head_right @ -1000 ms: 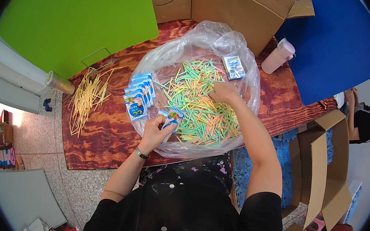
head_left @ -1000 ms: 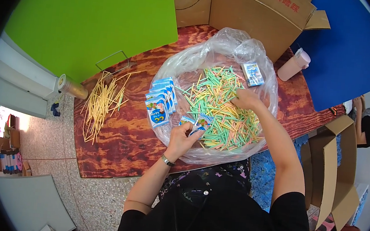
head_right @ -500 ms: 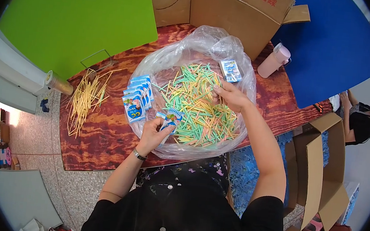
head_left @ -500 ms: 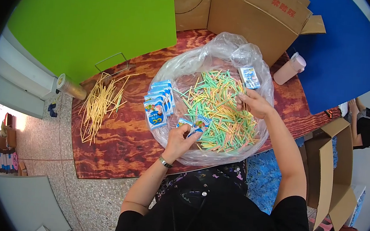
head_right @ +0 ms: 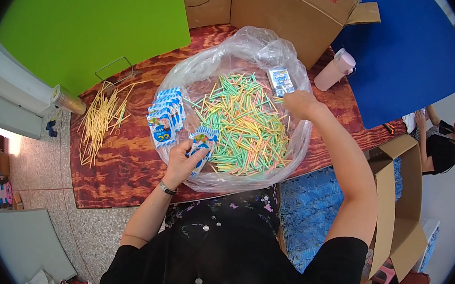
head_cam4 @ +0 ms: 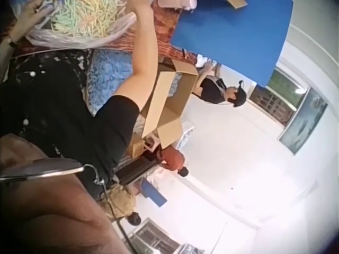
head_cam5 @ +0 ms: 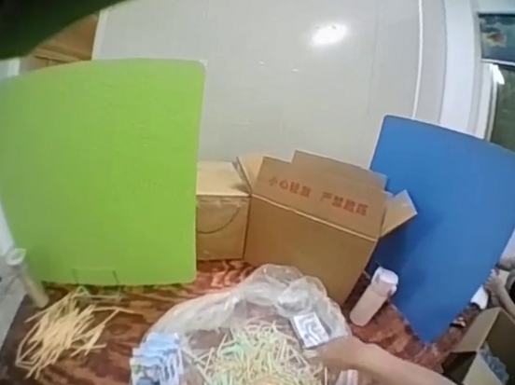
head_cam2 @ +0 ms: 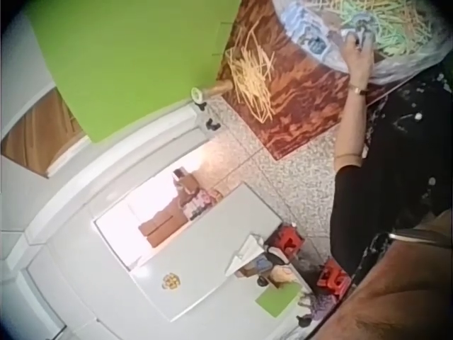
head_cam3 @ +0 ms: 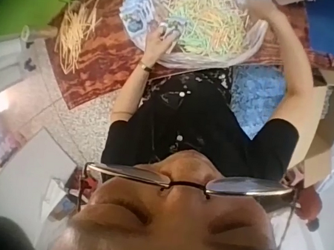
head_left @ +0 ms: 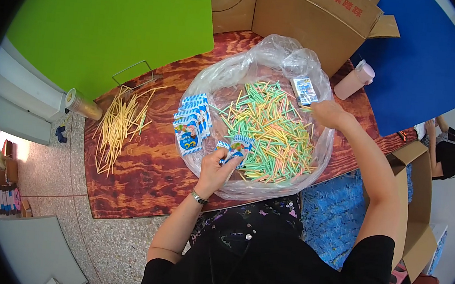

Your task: Packing colorful plastic sticks from a large container into small blue plastic bags.

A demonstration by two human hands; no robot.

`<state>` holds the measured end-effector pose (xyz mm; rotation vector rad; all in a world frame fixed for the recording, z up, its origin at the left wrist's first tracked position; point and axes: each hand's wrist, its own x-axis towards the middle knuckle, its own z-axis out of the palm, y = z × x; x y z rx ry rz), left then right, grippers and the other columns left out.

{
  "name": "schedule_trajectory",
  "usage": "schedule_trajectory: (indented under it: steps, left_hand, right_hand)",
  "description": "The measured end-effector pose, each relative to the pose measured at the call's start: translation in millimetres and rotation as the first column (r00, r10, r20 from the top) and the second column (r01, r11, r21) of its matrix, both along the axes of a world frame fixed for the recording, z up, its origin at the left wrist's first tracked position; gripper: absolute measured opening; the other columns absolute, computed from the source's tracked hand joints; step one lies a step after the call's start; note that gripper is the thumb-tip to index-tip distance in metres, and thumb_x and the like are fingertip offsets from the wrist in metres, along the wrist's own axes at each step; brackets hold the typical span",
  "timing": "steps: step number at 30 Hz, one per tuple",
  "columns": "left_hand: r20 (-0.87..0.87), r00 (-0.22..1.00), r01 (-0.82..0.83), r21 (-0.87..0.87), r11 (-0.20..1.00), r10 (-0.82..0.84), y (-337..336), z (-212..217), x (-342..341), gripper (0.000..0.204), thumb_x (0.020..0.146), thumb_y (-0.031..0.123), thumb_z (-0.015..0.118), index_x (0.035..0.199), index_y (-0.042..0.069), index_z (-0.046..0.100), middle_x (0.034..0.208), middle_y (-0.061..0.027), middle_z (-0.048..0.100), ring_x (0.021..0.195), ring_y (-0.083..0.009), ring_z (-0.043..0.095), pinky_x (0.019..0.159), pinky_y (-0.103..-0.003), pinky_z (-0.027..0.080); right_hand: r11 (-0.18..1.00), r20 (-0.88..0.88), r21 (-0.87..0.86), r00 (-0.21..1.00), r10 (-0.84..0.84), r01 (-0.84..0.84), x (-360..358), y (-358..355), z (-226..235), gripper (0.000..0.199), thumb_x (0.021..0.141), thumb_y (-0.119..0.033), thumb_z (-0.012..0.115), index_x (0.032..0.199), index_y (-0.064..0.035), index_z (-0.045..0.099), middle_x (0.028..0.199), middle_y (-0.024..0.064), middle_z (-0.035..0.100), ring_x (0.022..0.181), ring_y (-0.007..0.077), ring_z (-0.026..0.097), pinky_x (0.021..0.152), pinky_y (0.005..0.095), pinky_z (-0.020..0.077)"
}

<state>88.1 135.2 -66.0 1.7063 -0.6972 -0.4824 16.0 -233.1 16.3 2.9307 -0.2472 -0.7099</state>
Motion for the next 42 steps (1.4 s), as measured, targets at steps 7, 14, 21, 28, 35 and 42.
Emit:
schedule_trajectory:
  steps: [7, 14, 21, 28, 35, 42]
  left_hand:
    - [-0.189, 0.982, 0.007, -0.102, 0.995, -0.026, -8.7, -3.0, -4.3, 0.019, 0.088, 0.011, 0.067, 0.101, -0.002, 0.065, 0.083, -0.0025, 0.067, 0.061, -0.0045, 0.058, 0.052, -0.02, 0.049]
    - [-0.264, 0.963, -0.002, -0.199, 0.98, -0.051, -12.2, 14.2, -6.0, 0.02, 0.087, 0.006, 0.066, 0.105, -0.003, 0.063, 0.088, -0.0058, 0.069, 0.068, -0.0095, 0.065, 0.057, -0.022, 0.054]
    - [-0.068, 0.986, -0.162, -0.186, 0.969, 0.152, -16.0, 16.5, -8.8, 0.021, 0.077, 0.012, 0.078, 0.076, 0.001, 0.06, 0.063, -0.0052, 0.06, 0.056, -0.0077, 0.053, 0.05, -0.026, 0.041]
    - [0.154, 0.96, -0.219, -0.098, 0.971, 0.232, -3.9, 7.8, 3.4, 0.017, 0.076, 0.005, 0.077, 0.087, 0.001, 0.065, 0.075, -0.0018, 0.068, 0.064, -0.0035, 0.058, 0.056, -0.022, 0.046]
    - [0.504, 0.791, -0.277, -0.209, 0.938, 0.346, -16.5, 38.6, 1.0, 0.033, 0.067, 0.01, 0.084, 0.071, 0.005, 0.052, 0.066, -0.0082, 0.051, 0.06, -0.0254, 0.05, 0.053, -0.034, 0.039]
    - [0.575, 0.73, -0.255, -0.272, 0.928, 0.37, -16.9, 45.6, 2.5, 0.033, 0.066, 0.008, 0.084, 0.072, 0.005, 0.052, 0.068, -0.0089, 0.054, 0.064, -0.0269, 0.054, 0.055, -0.036, 0.041]
  right_hand:
    - [0.949, -0.096, -0.304, 0.988, -0.121, 0.086, 3.2, -7.5, -69.1, 0.023, 0.085, -0.023, 0.061, 0.101, -0.0092, 0.073, 0.101, 0.0064, 0.071, 0.099, 0.0253, 0.067, 0.076, 0.0374, 0.0535]
    - [0.921, -0.212, -0.384, 0.977, -0.018, -0.067, 1.7, -26.6, -104.2, 0.018, 0.082, -0.02, 0.064, 0.096, -0.0132, 0.074, 0.091, -0.002, 0.071, 0.076, 0.0195, 0.069, 0.044, 0.0385, 0.0501]
    - [0.903, -0.069, -0.393, 0.974, -0.216, 0.172, -1.6, -10.3, -117.9, 0.025, 0.087, -0.023, 0.06, 0.107, -0.0121, 0.071, 0.112, 0.0075, 0.066, 0.102, 0.0216, 0.065, 0.073, 0.0395, 0.0538]
    - [0.997, 0.042, -0.048, 0.997, 0.065, -0.063, 8.7, 39.3, 27.5, 0.026, 0.088, -0.014, 0.059, 0.112, -0.0052, 0.06, 0.086, 0.0186, 0.067, 0.085, 0.0352, 0.067, 0.069, 0.0415, 0.0525]
    - [0.633, 0.39, 0.654, 0.901, 0.189, -0.415, 14.6, 136.5, 109.2, 0.036, 0.094, -0.019, 0.056, 0.126, -0.0082, 0.044, 0.076, 0.0212, 0.061, 0.072, 0.0407, 0.061, 0.063, 0.0481, 0.0442]
    - [0.68, 0.243, 0.657, 0.945, 0.219, -0.326, 25.4, 162.6, 110.6, 0.042, 0.095, -0.023, 0.055, 0.131, -0.008, 0.039, 0.074, 0.0225, 0.061, 0.075, 0.0424, 0.061, 0.064, 0.0512, 0.0441]
